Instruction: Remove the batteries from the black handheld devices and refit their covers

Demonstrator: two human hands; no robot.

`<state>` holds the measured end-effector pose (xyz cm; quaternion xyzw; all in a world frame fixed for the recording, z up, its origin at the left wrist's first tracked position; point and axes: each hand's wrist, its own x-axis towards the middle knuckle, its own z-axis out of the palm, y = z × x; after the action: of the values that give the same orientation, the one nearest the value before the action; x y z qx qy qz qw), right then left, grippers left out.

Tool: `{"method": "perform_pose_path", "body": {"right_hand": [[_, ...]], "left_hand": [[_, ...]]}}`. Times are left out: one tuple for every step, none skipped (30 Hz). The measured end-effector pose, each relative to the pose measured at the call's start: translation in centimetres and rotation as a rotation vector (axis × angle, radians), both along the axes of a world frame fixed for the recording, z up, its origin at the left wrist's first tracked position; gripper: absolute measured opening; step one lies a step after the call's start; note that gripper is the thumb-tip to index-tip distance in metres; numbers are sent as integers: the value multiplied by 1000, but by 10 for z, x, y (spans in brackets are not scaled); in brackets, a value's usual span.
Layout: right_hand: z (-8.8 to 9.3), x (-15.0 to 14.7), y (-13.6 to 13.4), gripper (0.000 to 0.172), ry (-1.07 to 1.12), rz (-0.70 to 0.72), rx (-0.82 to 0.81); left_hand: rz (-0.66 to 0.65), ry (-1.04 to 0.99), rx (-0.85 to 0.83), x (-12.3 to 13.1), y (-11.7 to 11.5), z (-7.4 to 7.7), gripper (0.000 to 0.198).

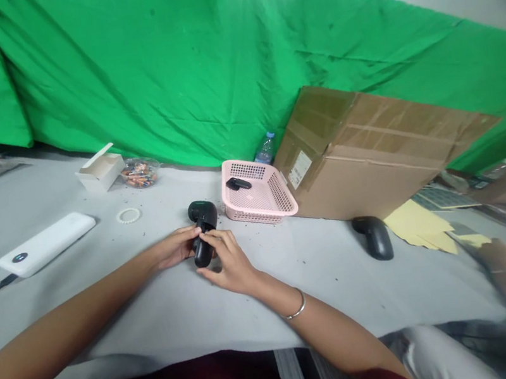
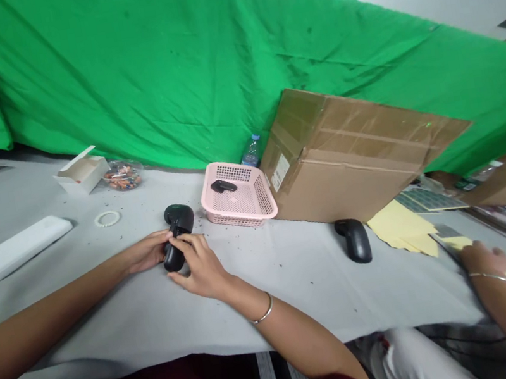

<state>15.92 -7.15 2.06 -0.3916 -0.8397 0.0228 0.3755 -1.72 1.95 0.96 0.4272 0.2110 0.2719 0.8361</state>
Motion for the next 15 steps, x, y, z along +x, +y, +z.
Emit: {"method": "perform_pose_path", "body": {"right_hand": [[0, 0, 0, 72, -1, -2, 1], [0, 0, 0, 72, 0, 0, 4], [0, 0, 0, 72, 1, 3, 7], [1, 0, 0, 72, 5, 7, 9], [1, 0, 0, 72, 9, 11, 11], [1, 0, 0, 72, 13, 14, 11], [1, 0, 0, 72, 15, 17, 11], [1, 0, 0, 72, 16, 17, 11], [1, 0, 0, 73, 17, 17, 12], [1, 0, 0, 73, 16, 15, 13], [1, 0, 0, 73, 12, 13, 13], [1, 0, 0, 71, 5, 5, 17], [0, 0, 0, 68, 0, -9, 22], [-1, -1, 0, 64, 0, -30, 29], [-2, -1, 1, 59, 8, -53, 35]], "left_hand": [[-6, -1, 3, 0, 0, 0, 36], [-7, -3, 5, 0, 0, 0, 35], [-8, -4, 5, 0, 0, 0, 34], [-8, -5, 5, 0, 0, 0, 33], [-8, -5, 3, 0, 0, 0, 32], [-6, -7, 1, 0, -1, 0, 32], [-6, -8, -1, 0, -1, 1, 32], [-4, -6, -4, 0, -1, 1, 33], [0, -4, -6, 0, -1, 1, 34], [6, 0, -7, 0, -1, 1, 35], [12, 3, -8, 0, 0, 1, 36], [17, 4, -9, 0, 0, 1, 36], [21, 1, -12, 0, 0, 1, 36], [22, -5, -15, 0, 0, 0, 36], [16, -13, -17, 0, 0, 0, 37]]}}
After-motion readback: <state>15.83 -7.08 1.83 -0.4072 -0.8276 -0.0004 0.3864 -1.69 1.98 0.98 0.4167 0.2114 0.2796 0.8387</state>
